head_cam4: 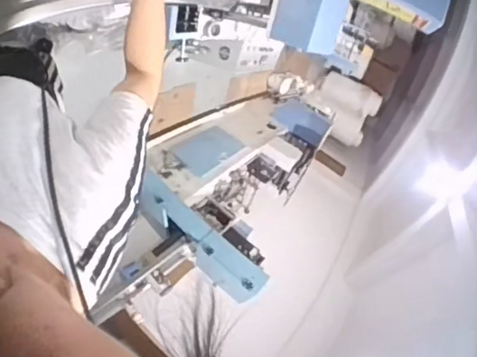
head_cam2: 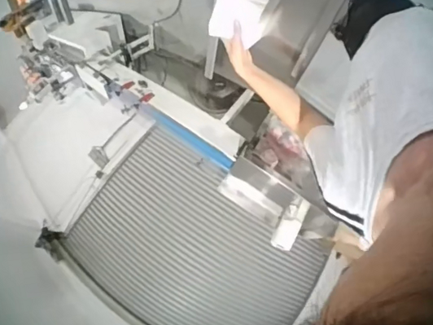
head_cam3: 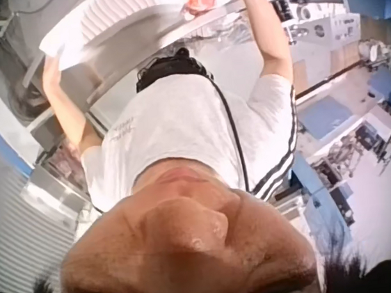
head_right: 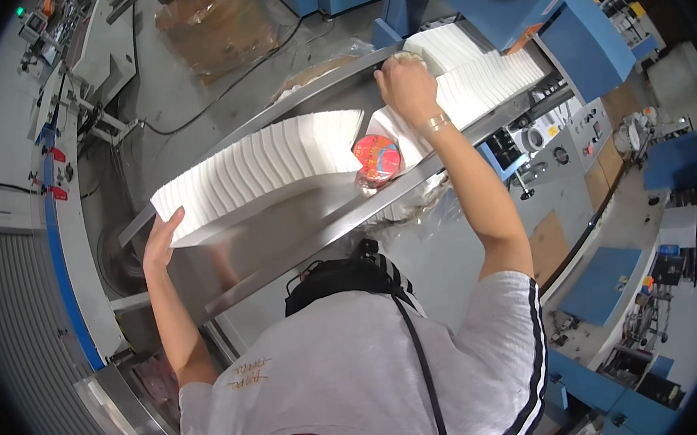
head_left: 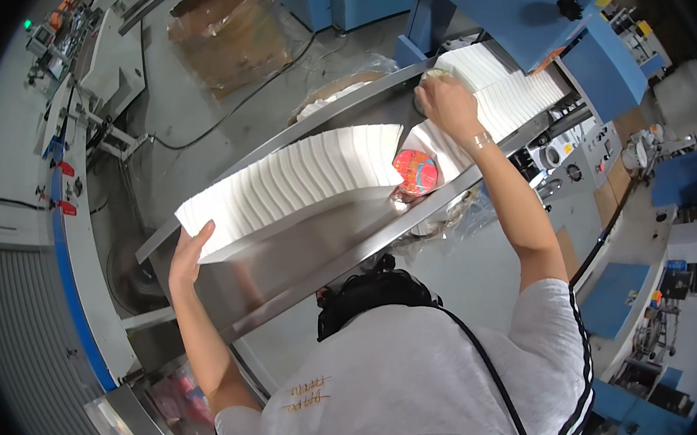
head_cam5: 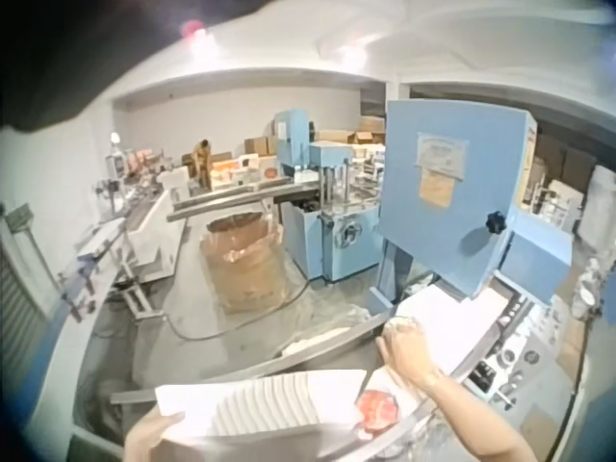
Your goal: The person is taking stacks of folded paper napkins from a processing machine and placing them onto a packaging conveyor belt.
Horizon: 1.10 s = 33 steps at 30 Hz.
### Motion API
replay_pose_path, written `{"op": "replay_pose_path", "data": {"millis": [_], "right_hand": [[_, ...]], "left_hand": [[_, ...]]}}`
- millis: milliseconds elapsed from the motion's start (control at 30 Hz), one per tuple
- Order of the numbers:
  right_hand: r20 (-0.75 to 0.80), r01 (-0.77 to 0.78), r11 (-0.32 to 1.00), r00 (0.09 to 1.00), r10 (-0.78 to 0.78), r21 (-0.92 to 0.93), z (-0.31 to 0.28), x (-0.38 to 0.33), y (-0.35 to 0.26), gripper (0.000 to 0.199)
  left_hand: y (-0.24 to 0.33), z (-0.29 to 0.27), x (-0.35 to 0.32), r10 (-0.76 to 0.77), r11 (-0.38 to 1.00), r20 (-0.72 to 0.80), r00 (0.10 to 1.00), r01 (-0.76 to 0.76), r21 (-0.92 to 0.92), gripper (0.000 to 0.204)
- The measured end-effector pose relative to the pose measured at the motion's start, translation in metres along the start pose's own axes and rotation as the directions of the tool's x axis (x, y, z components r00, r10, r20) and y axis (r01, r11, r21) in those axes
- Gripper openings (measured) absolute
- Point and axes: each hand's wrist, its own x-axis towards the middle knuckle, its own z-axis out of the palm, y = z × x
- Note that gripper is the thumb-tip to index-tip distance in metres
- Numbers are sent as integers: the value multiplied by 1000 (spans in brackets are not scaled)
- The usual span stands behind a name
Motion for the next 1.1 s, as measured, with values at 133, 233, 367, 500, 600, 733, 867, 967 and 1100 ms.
{"op": "replay_pose_path", "data": {"millis": [133, 233, 367, 500, 600, 733, 867, 967, 1100], "right_hand": [[332, -75, 995, 942, 49, 66, -13, -49, -50, 52], [439, -74, 995, 897, 40, 60, 1, -64, -63, 56], [364, -91, 983, 931, 27, 161, 18, -68, -76, 58], [362, -35, 983, 932, -33, 179, 20, -67, -96, 61], [351, 5, 985, 934, -66, 173, 30, -64, -109, 61], [360, 19, 971, 927, -106, 238, 26, -63, -143, 57], [412, 50, 933, 888, -205, 356, 29, -78, -187, 52], [513, -139, 765, 813, -274, 629, 45, -86, -196, 55], [740, -610, 430, 614, -275, 665, 64, -87, -187, 78]], "left_hand": [[1, 2, -3, 6, 1000, -13, 1000, -6, 12, 90], [-3, -4, -1, -17, 999, -14, 1000, 16, -39, 89], [21, 6, -15, -88, 994, -65, 994, 84, -64, 93], [22, 9, -12, -103, 990, -113, 988, 113, 80, 103], [13, 3, -6, -87, 985, -113, 990, 103, 140, 106], [12, -16, -19, -105, 985, -100, 990, 117, 126, 105], [-29, -80, -27, -63, 994, -122, 991, 73, 80, 98], [-33, -114, -58, -77, 997, -94, 993, 75, -28, 87], [-42, -138, -83, -95, 994, -108, 990, 88, -64, 87]]}}
